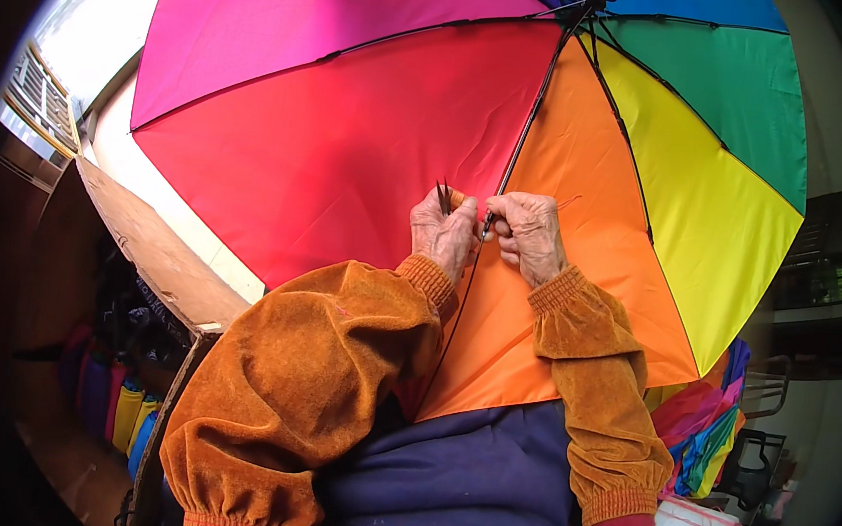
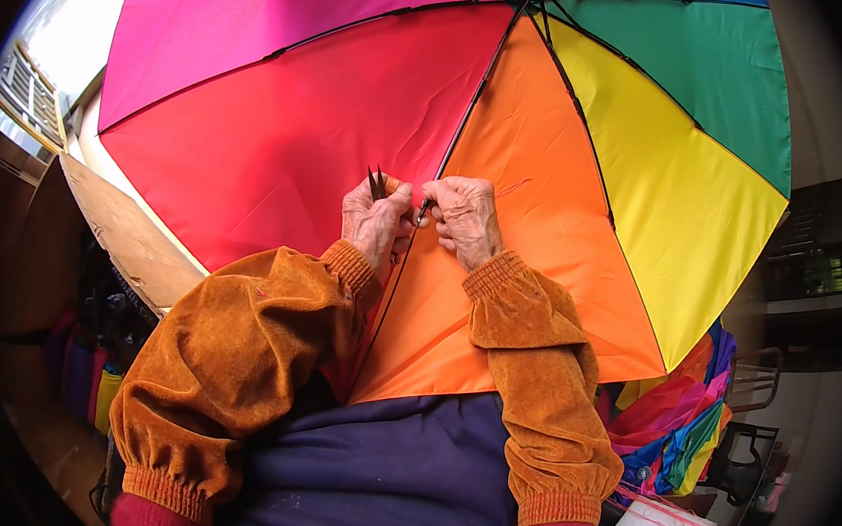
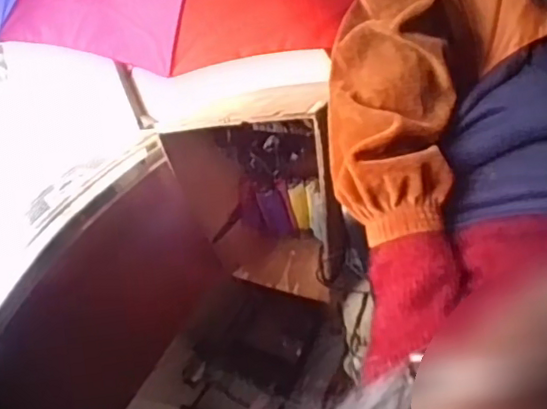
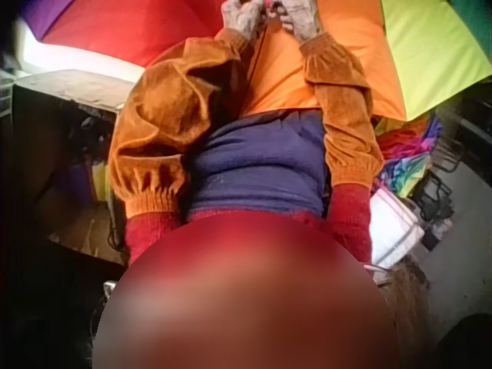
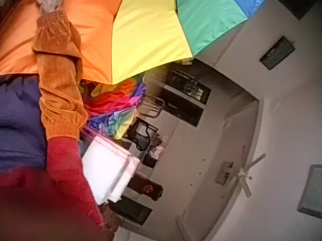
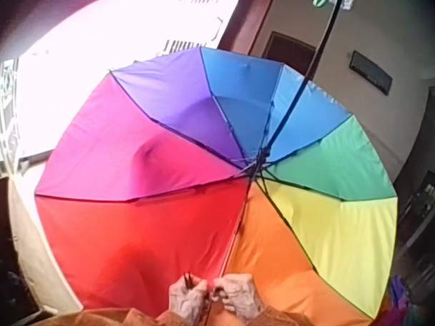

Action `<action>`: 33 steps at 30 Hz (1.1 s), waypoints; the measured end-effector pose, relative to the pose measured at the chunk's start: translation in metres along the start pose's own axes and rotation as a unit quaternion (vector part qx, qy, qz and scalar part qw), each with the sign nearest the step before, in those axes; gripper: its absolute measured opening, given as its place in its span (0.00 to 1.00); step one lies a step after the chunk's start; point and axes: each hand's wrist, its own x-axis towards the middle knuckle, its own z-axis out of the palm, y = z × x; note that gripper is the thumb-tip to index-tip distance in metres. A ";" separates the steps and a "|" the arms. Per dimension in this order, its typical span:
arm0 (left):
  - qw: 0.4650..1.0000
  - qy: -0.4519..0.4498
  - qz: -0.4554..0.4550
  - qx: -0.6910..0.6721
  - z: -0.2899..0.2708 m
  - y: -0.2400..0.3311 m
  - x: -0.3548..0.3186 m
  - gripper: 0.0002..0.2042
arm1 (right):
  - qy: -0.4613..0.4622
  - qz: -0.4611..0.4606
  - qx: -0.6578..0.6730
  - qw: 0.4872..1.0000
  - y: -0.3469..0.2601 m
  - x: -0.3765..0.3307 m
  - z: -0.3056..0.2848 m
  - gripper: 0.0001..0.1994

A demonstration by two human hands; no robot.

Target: Sewing or repairing the fabric of a multicolored umbrella using a needle and thread.

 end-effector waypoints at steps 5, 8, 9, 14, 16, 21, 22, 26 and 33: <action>1.000 -0.010 -0.004 -0.008 -0.003 0.001 0.002 0.05 | 0.005 -0.001 0.011 1.000 -0.002 -0.001 0.002 0.10; 0.999 -0.026 -0.009 -0.021 -0.003 0.000 0.003 0.06 | 0.001 0.000 0.022 1.000 -0.001 0.000 -0.001 0.10; 0.999 -0.030 -0.013 -0.022 -0.003 0.000 0.004 0.06 | 0.003 0.000 0.023 1.000 -0.001 0.000 -0.001 0.10; 1.000 -0.012 -0.001 -0.008 -0.003 -0.003 0.005 0.06 | -0.001 0.000 0.013 1.000 0.003 0.003 -0.001 0.10; 1.000 -0.017 0.004 -0.004 -0.003 -0.005 0.007 0.06 | -0.003 -0.011 0.000 1.000 0.004 0.004 -0.003 0.10; 0.997 -0.021 -0.004 0.080 0.002 0.005 0.007 0.05 | -0.015 -0.170 -0.198 0.965 0.002 0.003 -0.022 0.06; 0.997 -0.029 -0.021 0.070 0.001 0.005 0.006 0.05 | -0.012 -0.274 -0.294 0.915 0.005 0.004 -0.028 0.04; 0.996 -0.028 -0.029 0.074 -0.006 0.012 0.003 0.04 | -0.030 -0.344 -0.306 0.887 0.016 0.015 -0.013 0.01; 0.992 -0.006 0.029 0.122 -0.013 0.013 0.004 0.05 | 0.042 -0.460 -0.346 0.817 0.014 0.015 -0.066 0.03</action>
